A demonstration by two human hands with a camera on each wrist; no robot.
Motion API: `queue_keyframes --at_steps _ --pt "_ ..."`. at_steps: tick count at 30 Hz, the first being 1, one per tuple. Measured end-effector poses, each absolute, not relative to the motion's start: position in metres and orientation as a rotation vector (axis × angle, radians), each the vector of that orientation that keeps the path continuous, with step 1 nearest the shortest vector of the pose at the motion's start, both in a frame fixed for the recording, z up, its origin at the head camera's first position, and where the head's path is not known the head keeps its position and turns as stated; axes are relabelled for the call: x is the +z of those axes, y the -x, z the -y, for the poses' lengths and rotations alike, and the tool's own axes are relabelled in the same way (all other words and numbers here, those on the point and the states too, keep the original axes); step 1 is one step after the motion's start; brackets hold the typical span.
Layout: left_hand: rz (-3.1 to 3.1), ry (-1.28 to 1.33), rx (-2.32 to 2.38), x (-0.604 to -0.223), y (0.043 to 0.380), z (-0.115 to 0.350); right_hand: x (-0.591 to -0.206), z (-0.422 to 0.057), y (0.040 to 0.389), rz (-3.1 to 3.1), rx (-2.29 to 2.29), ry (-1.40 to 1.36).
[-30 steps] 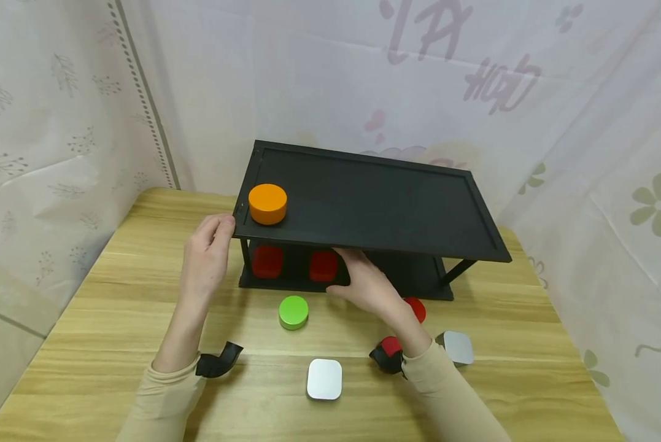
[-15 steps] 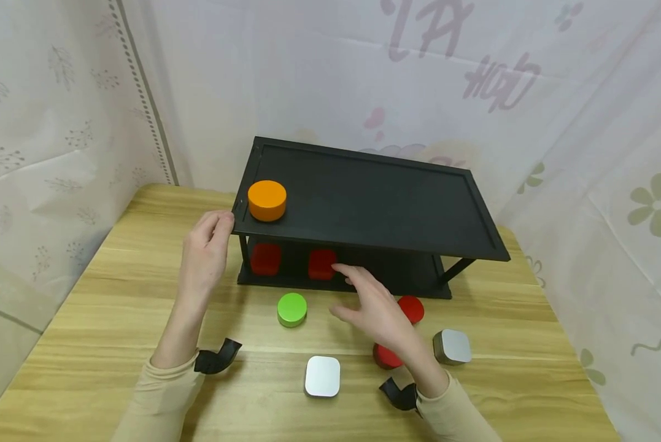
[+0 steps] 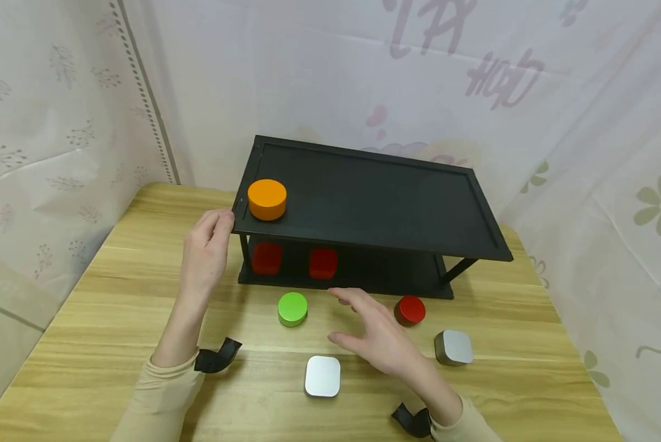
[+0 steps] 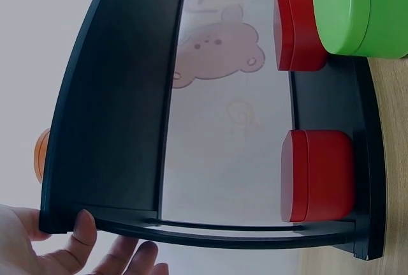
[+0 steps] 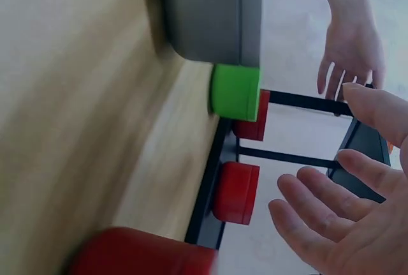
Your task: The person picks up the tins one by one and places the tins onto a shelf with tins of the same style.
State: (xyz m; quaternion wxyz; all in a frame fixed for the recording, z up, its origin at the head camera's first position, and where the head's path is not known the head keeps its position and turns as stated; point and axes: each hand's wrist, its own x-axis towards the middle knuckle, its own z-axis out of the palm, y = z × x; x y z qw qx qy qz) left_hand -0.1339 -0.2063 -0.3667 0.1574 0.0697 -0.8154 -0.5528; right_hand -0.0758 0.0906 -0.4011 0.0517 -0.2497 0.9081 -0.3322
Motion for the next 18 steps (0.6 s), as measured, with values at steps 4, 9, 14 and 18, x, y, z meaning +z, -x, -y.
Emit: queue_keyframes --at_steps 4,9,14,18 --pt "2.330 -0.201 -1.571 -0.367 0.134 0.206 -0.406 -0.092 0.070 -2.771 -1.000 0.803" --pt "2.332 -0.207 -1.567 -0.367 0.134 0.206 -0.413 -0.094 0.064 -2.724 -1.007 0.821" --pt "2.335 -0.211 -1.566 -0.367 0.135 0.206 -0.419 -0.095 0.060 -2.679 -0.978 0.873" --pt "2.340 -0.210 -1.560 -0.367 0.135 0.206 -0.422 -0.097 0.057 -2.657 -0.937 0.896"
